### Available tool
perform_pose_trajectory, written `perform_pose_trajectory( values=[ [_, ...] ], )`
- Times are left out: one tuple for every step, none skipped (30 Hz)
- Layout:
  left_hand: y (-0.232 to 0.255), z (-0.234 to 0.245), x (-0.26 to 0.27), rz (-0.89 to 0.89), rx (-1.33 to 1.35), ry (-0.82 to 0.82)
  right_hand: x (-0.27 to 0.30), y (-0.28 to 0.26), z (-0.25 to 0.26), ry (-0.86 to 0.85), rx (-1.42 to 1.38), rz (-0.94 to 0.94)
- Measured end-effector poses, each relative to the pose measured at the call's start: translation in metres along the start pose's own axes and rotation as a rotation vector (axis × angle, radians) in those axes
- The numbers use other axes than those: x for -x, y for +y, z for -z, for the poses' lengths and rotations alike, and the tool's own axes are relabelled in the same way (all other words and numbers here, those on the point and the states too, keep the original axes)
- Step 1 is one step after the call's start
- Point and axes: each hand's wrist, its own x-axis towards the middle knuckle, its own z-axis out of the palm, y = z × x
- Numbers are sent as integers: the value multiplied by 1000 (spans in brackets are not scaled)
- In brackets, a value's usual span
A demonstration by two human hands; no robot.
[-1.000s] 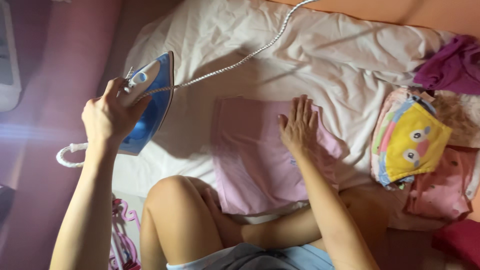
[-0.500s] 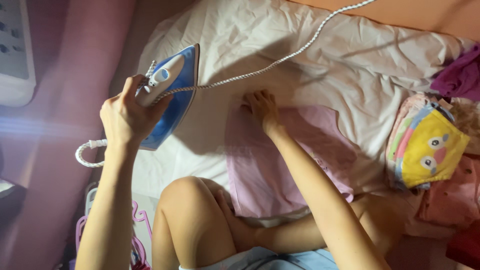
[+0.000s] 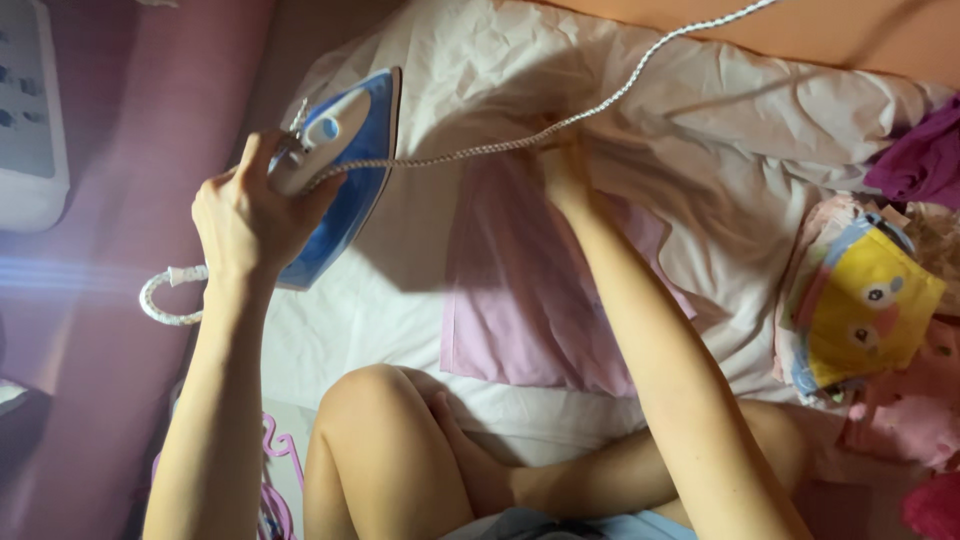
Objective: The person irons a pink garment on a bed by hand using an iron and then folds it.
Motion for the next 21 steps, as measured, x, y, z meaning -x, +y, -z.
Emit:
perform_pose_trajectory(
  values=[
    [2, -2, -2, -2, -1, -2, 1, 16, 6, -6, -40, -135],
    [3, -4, -3, -3, -2, -5, 3, 35, 12, -13, -81, -271],
    [4, -7, -3, -5, -3, -3, 16, 60, 28, 105, 278, -19],
    [4, -11, -5, -34, 8, -15, 32, 85, 46, 218, 634, 239],
    [3, -15, -6, -64, 20, -32, 51, 110, 63, 138, 535, -39],
    [3, -21, -7, -95, 32, -49, 75, 132, 83, 54, 427, -312],
    [5, -29, -8, -113, 2, -124, 99, 151, 100, 89, 437, -197],
    [9, -39, -8, -132, -29, -199, 116, 165, 109, 122, 446, -81],
    [14, -50, -8, -152, -61, -273, 126, 176, 111, 136, 473, -54],
    [20, -64, -6, -164, -43, -322, 133, 184, 114, 149, 501, -26],
    [26, -77, -3, -174, -25, -377, 139, 190, 115, 158, 526, -2],
    [32, -92, -2, -177, -70, -454, 135, 196, 120, 120, 404, -46],
    [37, -106, -2, -179, -115, -531, 124, 202, 129, 82, 282, -90],
    [39, -117, -2, -181, -160, -607, 115, 206, 135, 45, 159, -132],
    [40, -125, -1, -208, -142, -588, 106, 207, 139, 21, 182, -167],
    [40, -131, 0, -234, -124, -568, 97, 208, 145, -4, 204, -201],
    [40, -135, 1, -258, -108, -551, 92, 207, 150, -31, 225, -236],
    [41, -140, -1, -261, -102, -567, 91, 205, 153, -29, 230, -190],
    [42, -145, -4, -263, -98, -583, 90, 202, 155, -27, 234, -143],
    [44, -148, -7, -265, -94, -598, 89, 198, 157, -25, 238, -96],
    [48, -152, -10, -238, -122, -629, 89, 193, 159, -33, 242, -123]
  ],
)
